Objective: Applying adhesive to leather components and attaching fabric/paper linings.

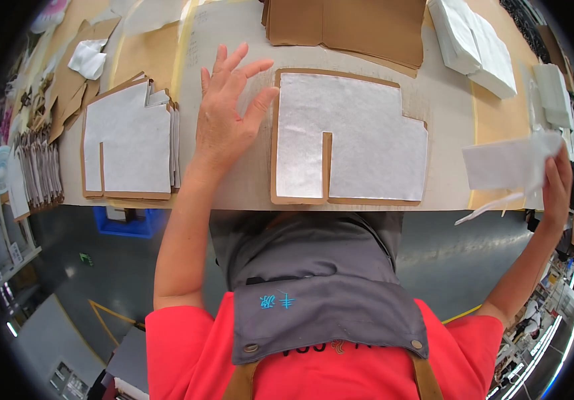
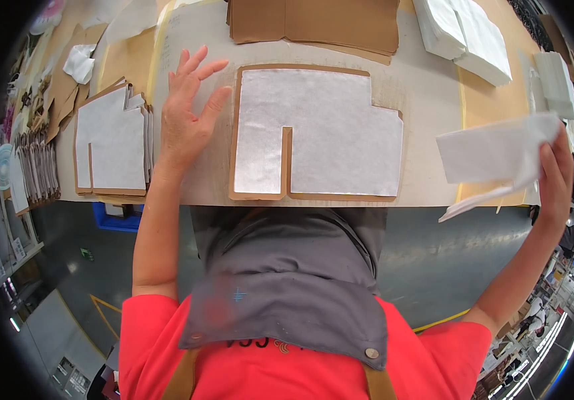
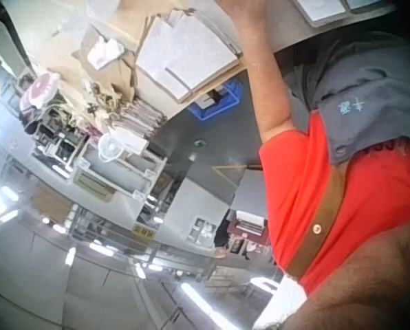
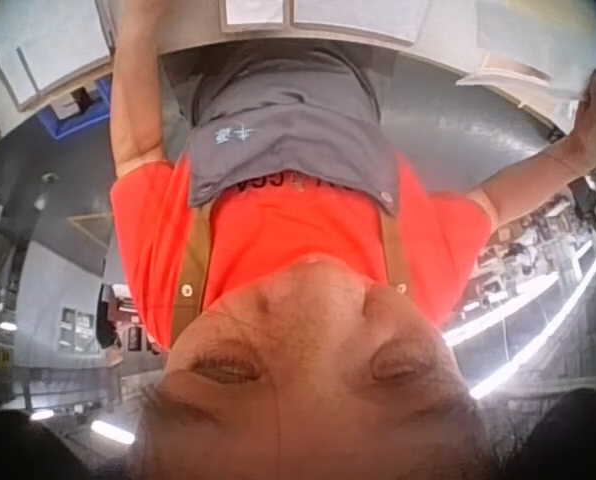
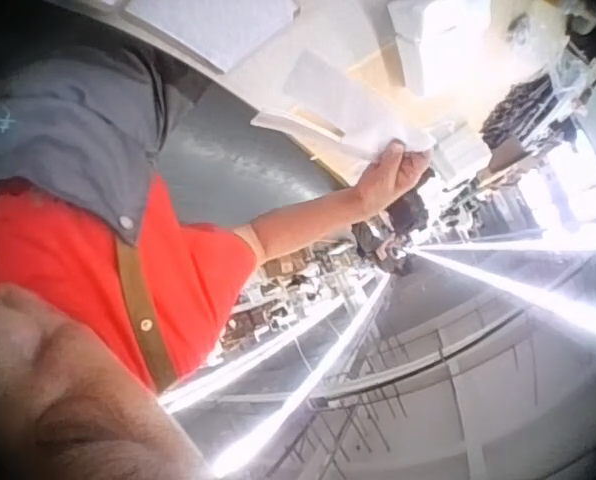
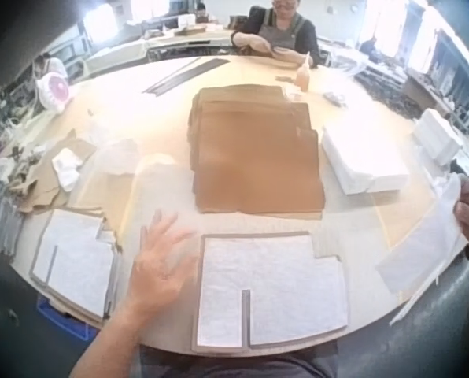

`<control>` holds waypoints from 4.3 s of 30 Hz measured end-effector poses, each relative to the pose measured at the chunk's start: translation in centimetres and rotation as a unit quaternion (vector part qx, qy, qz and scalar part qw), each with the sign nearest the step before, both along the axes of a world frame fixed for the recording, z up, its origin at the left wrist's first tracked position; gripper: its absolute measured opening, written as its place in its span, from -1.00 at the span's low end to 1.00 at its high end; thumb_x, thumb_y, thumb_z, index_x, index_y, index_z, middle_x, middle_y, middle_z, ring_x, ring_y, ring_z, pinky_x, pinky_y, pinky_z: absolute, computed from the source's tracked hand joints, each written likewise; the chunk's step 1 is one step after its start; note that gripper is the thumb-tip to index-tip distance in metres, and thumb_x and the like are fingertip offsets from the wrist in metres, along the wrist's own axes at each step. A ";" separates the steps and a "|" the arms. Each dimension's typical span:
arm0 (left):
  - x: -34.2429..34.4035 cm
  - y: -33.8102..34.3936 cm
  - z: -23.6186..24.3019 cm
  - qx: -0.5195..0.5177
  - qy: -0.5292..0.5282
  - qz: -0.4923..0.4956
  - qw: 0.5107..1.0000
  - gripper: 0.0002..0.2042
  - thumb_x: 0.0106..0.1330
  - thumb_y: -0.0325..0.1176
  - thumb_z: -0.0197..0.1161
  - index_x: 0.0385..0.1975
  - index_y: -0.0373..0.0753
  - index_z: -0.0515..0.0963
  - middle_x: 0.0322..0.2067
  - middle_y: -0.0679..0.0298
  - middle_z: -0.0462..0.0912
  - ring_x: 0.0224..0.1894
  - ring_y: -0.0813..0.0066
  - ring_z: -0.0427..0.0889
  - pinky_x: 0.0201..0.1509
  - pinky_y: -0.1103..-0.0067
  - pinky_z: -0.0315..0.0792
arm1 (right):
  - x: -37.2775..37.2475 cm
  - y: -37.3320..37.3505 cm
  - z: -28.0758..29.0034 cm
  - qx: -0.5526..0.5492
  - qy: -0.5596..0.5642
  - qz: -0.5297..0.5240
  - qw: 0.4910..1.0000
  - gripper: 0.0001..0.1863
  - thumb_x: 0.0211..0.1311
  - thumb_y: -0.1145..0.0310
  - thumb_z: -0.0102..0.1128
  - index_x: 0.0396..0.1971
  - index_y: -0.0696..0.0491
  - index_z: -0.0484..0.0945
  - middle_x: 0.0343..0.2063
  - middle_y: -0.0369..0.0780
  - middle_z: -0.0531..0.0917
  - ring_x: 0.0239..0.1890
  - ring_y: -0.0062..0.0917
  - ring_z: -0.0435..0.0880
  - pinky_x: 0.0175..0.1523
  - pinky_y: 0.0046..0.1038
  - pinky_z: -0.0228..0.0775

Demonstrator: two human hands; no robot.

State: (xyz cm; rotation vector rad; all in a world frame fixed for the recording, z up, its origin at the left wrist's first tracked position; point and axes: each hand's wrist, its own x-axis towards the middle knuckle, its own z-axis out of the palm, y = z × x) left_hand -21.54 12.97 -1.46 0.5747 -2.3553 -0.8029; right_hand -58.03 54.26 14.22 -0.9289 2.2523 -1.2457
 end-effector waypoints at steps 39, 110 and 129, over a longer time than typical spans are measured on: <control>-2.0 20.8 1.5 -0.048 -0.031 -0.443 0.895 -0.31 0.31 0.08 0.16 0.31 -0.29 0.29 0.38 0.01 0.20 0.47 0.16 0.09 0.51 0.15 -0.03 | 10.8 -24.2 -12.5 0.080 0.225 0.254 0.937 -0.57 0.09 0.15 0.43 -0.14 0.08 0.52 -0.18 -0.15 0.59 -0.09 -0.33 0.58 0.00 -0.34 0.43; 1.4 -7.9 6.3 0.109 -0.079 0.018 0.991 -0.78 0.24 -0.45 0.34 -0.12 -0.24 0.68 -0.24 0.29 0.65 -0.25 0.55 0.60 -0.18 0.61 0.51 | 15.4 -35.5 -15.1 -0.048 0.470 0.234 0.850 -0.86 -0.01 0.57 0.15 -0.64 0.08 0.40 -0.57 -0.25 0.46 -0.46 -0.43 0.52 -0.41 -0.38 0.48; -3.9 -7.3 5.2 0.178 -0.150 -0.001 0.972 -0.77 0.36 -0.30 0.25 -0.12 -0.26 0.68 -0.17 0.23 0.69 -0.19 0.51 0.66 -0.11 0.58 0.54 | 14.9 -36.0 -14.9 -0.015 0.409 0.245 0.879 -0.96 0.04 0.55 0.18 -0.53 0.08 0.53 -0.51 -0.26 0.55 -0.41 -0.46 0.61 -0.38 -0.38 0.52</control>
